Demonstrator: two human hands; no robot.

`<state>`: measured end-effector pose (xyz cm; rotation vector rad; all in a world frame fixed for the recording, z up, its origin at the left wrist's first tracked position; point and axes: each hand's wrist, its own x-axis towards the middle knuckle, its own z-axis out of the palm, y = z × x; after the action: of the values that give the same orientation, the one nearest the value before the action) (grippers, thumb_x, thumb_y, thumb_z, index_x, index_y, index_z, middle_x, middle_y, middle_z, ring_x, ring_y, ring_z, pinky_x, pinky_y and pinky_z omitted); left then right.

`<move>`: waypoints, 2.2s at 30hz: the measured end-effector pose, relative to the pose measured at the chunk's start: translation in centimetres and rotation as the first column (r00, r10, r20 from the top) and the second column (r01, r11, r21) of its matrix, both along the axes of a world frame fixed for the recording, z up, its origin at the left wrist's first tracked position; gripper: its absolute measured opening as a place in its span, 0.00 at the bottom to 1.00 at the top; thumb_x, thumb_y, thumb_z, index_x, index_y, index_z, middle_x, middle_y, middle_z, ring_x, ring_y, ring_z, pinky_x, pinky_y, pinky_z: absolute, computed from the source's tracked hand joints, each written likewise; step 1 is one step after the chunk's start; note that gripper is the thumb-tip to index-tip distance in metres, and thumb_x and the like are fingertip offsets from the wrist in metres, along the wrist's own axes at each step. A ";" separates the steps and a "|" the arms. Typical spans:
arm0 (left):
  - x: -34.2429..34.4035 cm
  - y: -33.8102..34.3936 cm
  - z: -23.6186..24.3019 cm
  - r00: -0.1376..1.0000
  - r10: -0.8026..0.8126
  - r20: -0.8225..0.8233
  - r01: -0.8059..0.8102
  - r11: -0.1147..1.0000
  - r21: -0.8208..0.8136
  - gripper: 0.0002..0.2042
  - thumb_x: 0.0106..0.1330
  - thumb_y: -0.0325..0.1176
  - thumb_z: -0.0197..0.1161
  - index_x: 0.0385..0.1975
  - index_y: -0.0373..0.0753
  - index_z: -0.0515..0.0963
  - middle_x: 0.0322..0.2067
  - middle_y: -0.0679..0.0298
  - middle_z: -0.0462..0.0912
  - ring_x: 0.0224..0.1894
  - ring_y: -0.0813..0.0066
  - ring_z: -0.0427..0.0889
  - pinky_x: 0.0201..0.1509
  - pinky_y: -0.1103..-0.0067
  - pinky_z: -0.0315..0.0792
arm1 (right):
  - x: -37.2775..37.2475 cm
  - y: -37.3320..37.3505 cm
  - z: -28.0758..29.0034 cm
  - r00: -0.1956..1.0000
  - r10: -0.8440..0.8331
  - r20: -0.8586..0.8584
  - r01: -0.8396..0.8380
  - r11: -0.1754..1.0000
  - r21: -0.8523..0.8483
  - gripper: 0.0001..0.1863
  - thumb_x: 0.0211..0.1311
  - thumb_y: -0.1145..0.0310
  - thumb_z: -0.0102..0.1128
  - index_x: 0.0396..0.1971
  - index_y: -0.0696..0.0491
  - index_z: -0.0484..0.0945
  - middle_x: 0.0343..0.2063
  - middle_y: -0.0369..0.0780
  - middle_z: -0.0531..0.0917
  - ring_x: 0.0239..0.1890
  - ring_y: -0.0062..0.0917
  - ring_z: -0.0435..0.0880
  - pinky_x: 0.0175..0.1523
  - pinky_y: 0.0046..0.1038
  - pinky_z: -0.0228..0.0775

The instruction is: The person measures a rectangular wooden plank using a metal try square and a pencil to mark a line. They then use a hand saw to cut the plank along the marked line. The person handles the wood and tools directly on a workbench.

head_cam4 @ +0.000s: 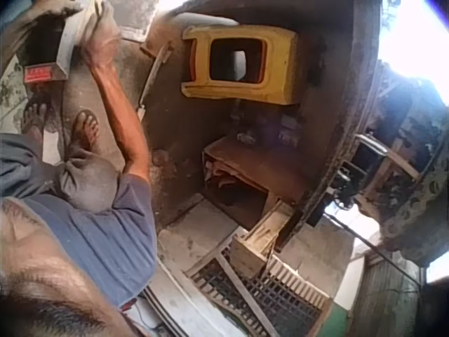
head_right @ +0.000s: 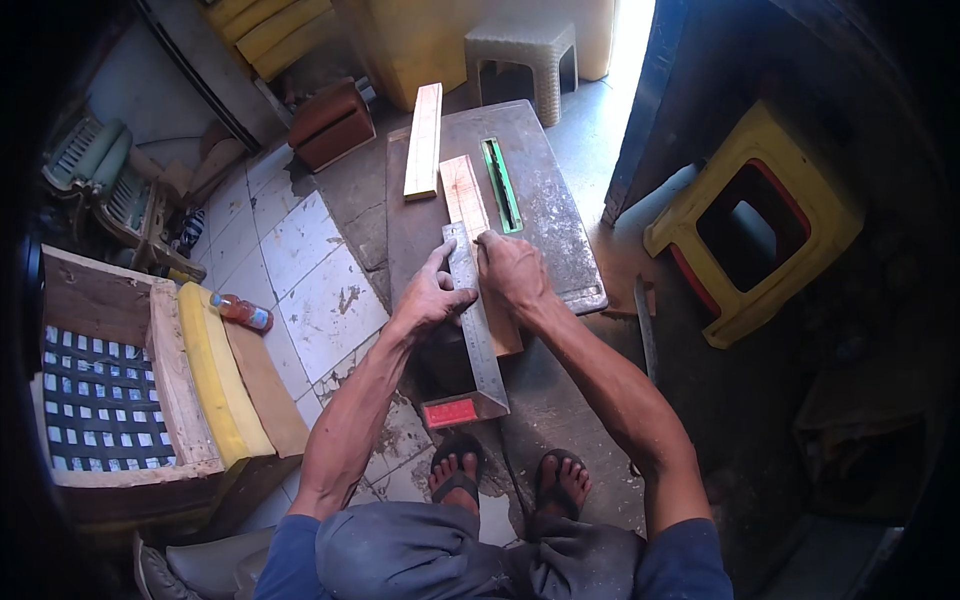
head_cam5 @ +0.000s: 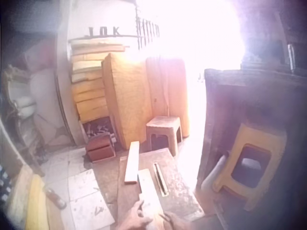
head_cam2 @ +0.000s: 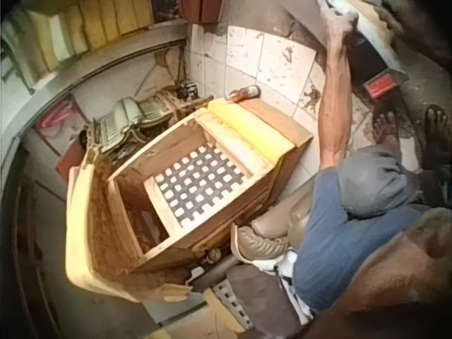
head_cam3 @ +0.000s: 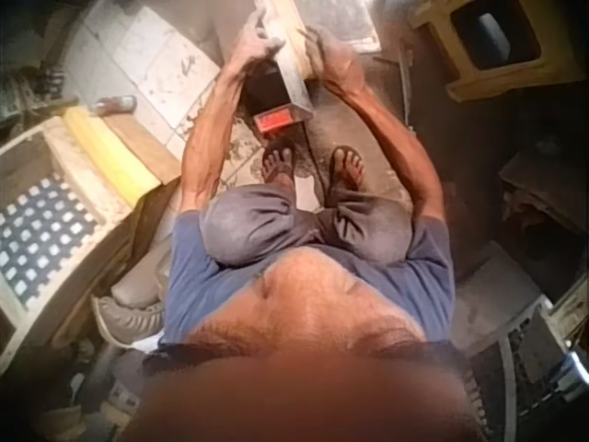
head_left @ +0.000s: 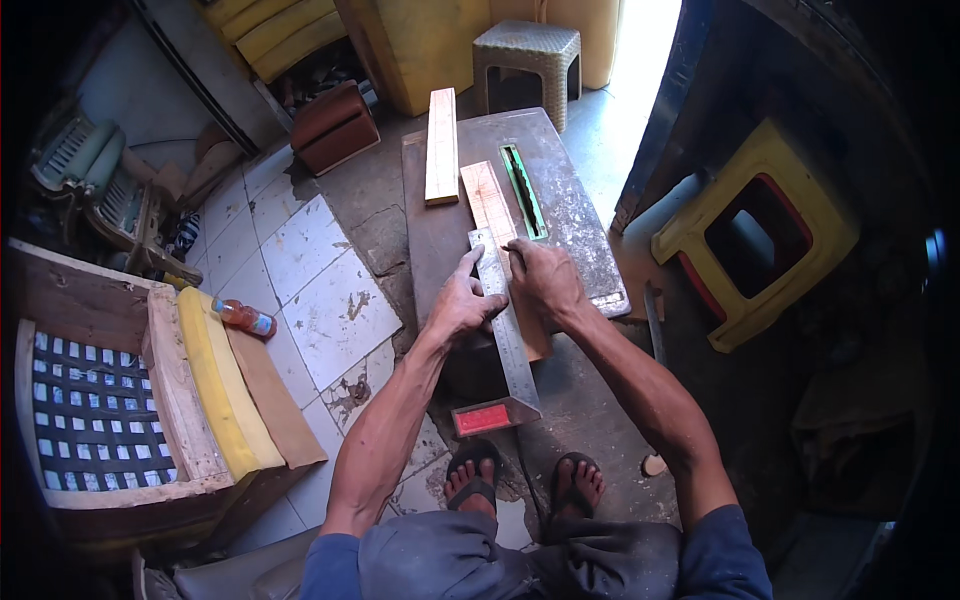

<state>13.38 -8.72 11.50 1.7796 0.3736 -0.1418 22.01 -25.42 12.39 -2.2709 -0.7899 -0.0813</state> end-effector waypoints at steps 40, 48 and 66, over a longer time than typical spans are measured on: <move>-0.3 -0.3 1.3 0.999 0.010 -0.036 -0.011 1.000 -0.025 0.51 0.62 0.20 0.76 0.82 0.38 0.50 0.24 0.66 0.77 0.24 0.78 0.79 0.21 0.76 0.78 | -10.3 -8.7 3.4 0.979 0.118 -0.167 -0.094 0.985 0.142 0.15 0.68 0.72 0.61 0.52 0.57 0.85 0.37 0.52 0.87 0.40 0.47 0.88 0.49 0.38 0.82; -0.5 -1.2 1.6 0.997 0.077 -0.031 -0.080 0.989 -0.123 0.50 0.61 0.19 0.75 0.81 0.39 0.51 0.26 0.65 0.80 0.25 0.77 0.82 0.21 0.77 0.78 | -18.8 -8.2 -4.0 0.385 0.231 -0.894 0.529 0.738 0.418 0.21 0.75 0.60 0.65 0.58 0.60 0.78 0.40 0.36 0.83 0.41 0.23 0.84 0.46 0.28 0.79; -5.3 -2.7 1.5 0.984 0.128 -0.123 -0.143 0.982 -0.123 0.19 0.70 0.36 0.74 0.51 0.28 0.78 0.33 0.61 0.89 0.30 0.78 0.88 0.27 0.81 0.82 | -17.5 -6.2 -2.3 0.564 0.190 -0.804 0.323 0.845 0.426 0.23 0.74 0.59 0.66 0.59 0.59 0.83 0.44 0.40 0.89 0.45 0.21 0.84 0.53 0.28 0.77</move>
<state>8.05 -11.46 12.97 1.6147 0.5549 -0.1679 4.50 -31.62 10.05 -1.4960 -0.1046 0.6373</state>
